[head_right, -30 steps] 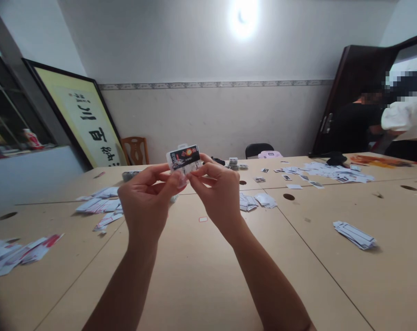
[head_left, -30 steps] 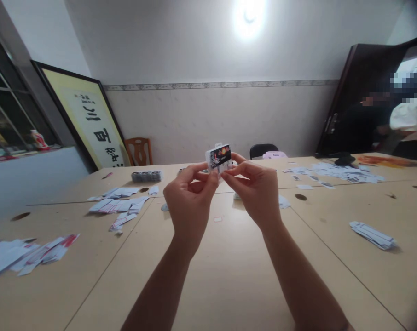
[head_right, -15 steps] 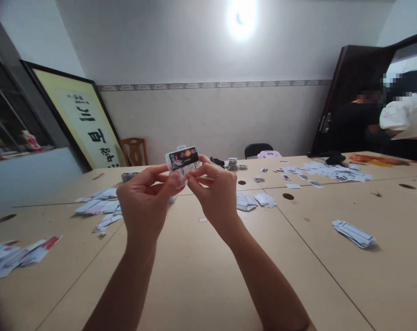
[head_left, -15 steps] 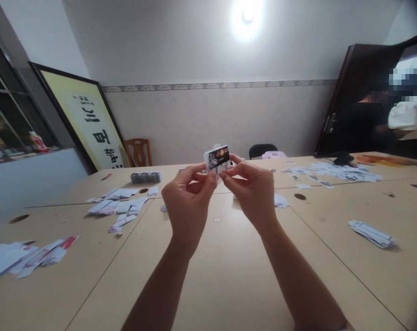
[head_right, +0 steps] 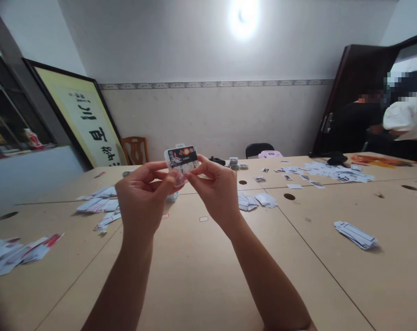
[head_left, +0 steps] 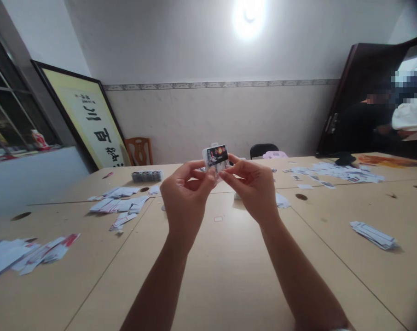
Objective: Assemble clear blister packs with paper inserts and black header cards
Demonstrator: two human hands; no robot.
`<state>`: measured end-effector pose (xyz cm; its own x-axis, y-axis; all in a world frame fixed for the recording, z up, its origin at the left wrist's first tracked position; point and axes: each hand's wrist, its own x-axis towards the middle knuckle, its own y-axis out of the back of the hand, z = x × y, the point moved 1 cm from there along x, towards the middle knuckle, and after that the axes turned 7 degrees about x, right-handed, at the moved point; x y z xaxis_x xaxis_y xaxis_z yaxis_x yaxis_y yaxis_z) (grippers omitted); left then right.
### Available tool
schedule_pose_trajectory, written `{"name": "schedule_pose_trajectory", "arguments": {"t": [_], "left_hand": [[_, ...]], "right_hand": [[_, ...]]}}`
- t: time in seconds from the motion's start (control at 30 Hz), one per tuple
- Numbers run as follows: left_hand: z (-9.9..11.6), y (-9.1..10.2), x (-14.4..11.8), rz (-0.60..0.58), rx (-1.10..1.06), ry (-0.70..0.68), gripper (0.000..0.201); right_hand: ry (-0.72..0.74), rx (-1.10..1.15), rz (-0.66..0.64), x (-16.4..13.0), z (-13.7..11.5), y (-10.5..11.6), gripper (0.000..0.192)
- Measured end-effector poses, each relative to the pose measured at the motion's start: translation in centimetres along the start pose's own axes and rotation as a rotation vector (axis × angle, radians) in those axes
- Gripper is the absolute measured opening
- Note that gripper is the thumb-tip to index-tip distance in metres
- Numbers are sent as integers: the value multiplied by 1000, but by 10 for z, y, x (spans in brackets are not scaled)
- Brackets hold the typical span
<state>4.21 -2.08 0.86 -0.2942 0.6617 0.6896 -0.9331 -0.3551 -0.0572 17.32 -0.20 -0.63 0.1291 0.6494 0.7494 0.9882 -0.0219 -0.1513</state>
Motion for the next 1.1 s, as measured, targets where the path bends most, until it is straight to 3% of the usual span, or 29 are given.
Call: {"name": "schedule_pose_trajectory", "arguments": {"t": [0.5, 0.67, 1.1], "left_hand": [[0, 2, 0, -14, 28, 0, 16], [-3, 4, 5, -10, 3, -1, 15], [2, 3, 0, 5, 13, -15, 14]], "right_hand": [[34, -65, 63, -2, 2, -6, 14], [-47, 34, 18, 0, 4, -3, 14], [11, -40, -8, -2, -4, -1, 18]]}}
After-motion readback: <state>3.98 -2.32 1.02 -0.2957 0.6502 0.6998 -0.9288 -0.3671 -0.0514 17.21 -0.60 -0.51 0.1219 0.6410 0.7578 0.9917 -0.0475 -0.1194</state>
